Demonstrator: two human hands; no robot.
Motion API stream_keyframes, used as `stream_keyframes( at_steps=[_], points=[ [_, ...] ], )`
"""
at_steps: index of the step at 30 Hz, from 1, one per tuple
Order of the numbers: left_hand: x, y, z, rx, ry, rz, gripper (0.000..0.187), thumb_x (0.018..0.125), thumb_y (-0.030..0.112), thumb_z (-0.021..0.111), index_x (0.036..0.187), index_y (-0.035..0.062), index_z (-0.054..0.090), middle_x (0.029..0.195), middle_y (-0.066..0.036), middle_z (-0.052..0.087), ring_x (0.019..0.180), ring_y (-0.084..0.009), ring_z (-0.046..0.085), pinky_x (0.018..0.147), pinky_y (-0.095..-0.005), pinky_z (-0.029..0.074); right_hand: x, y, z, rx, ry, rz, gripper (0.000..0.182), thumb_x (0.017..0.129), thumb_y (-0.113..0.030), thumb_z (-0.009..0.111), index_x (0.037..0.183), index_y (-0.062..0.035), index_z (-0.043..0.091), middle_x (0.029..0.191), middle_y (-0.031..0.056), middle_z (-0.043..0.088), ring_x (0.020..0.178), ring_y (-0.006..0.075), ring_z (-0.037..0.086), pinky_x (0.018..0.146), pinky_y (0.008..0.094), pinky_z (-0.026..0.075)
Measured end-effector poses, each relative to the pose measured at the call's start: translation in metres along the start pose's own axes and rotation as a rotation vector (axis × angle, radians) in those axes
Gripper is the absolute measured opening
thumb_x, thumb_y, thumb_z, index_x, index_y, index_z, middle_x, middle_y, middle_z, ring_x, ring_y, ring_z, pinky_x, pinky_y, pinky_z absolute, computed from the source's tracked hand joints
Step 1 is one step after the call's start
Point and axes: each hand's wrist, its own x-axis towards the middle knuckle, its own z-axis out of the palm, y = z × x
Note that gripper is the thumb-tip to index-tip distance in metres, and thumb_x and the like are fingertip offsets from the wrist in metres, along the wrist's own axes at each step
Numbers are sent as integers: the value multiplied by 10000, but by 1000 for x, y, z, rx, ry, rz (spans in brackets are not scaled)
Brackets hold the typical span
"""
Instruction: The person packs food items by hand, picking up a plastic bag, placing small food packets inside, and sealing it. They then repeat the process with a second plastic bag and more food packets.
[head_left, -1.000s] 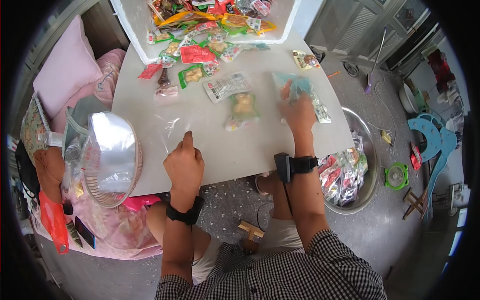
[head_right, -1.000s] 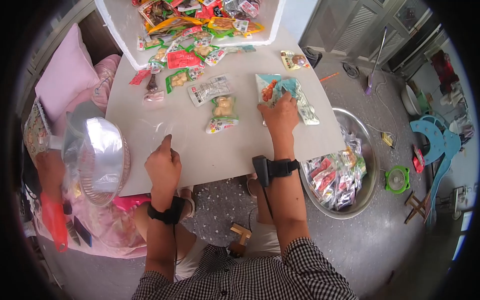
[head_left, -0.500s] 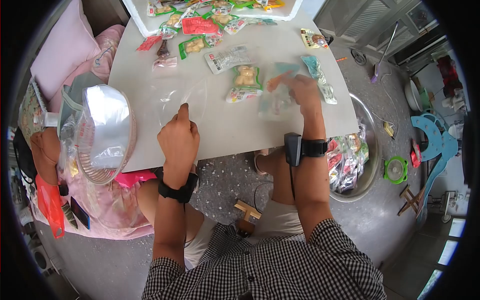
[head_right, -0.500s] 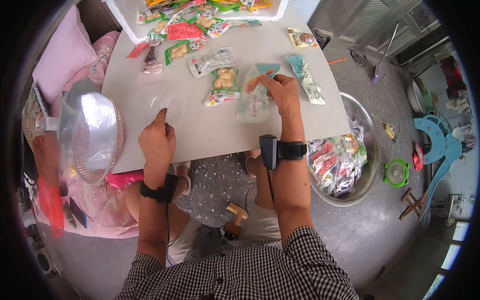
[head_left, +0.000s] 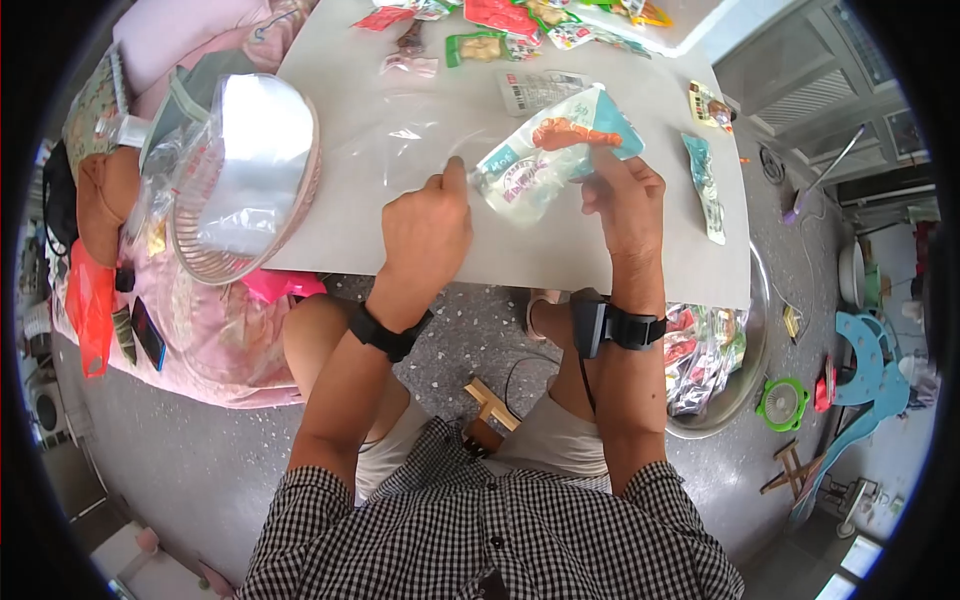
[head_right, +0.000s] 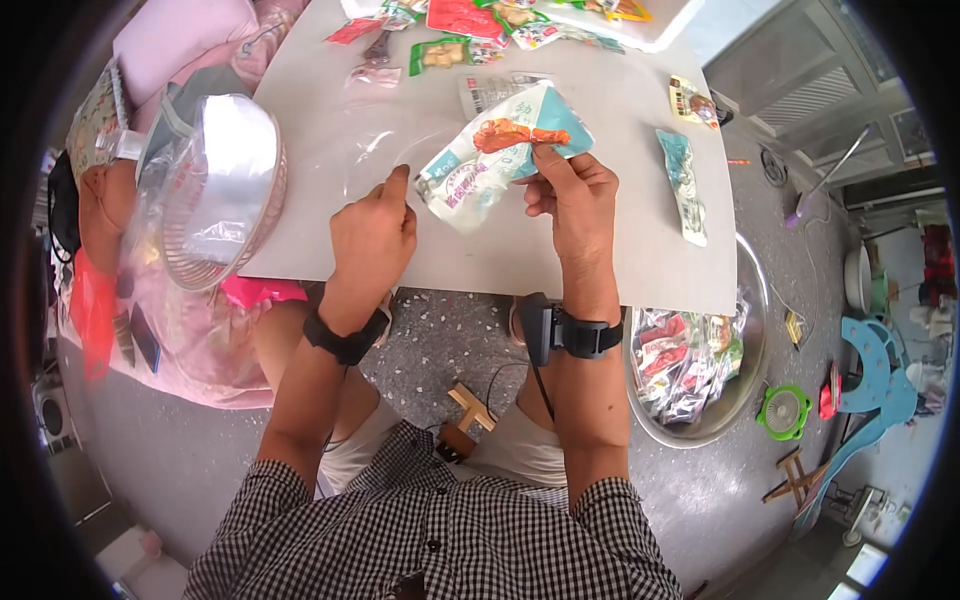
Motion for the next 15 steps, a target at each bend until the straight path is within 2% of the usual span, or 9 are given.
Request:
stream_keyframes(
  at_steps=[1, 4, 10, 15],
  points=[
    [0, 0, 0, 10, 1, 3, 442, 697, 47, 601, 1137, 19, 561, 735, -113, 622, 548, -293, 606, 503, -386, 483, 1, 3, 3, -38, 18, 6, 205, 838, -168, 644, 858, 35, 630, 700, 131, 648, 500, 119, 583, 433, 236, 496],
    [-1, 0, 4, 15, 0, 8, 447, 704, 54, 606, 1145, 10, 551, 737, -114, 623, 543, -295, 604, 497, -387, 483, -4, 6, 25, -32, 120, -56, 202, 832, -144, 634, 880, 52, 621, 732, 133, 656, 522, 138, 606, 469, 262, 532],
    [1, 1, 3, 3, 23, 11, 465, 712, 55, 604, 1170, 5, 537, 756, -120, 625, 551, -298, 608, 504, -394, 484, -11, 18, 45, 150, 104, 23, 215, 832, -114, 611, 937, 74, 605, 783, 140, 658, 631, 199, 661, 526, 298, 565],
    [2, -2, -1, -17, 34, -2, 460, 713, 50, 603, 1167, 6, 544, 757, -122, 624, 564, -304, 611, 520, -403, 484, -12, 23, 46, 187, 68, 24, 232, 829, -122, 615, 958, 70, 602, 807, 152, 662, 664, 217, 670, 564, 308, 574]
  ],
)
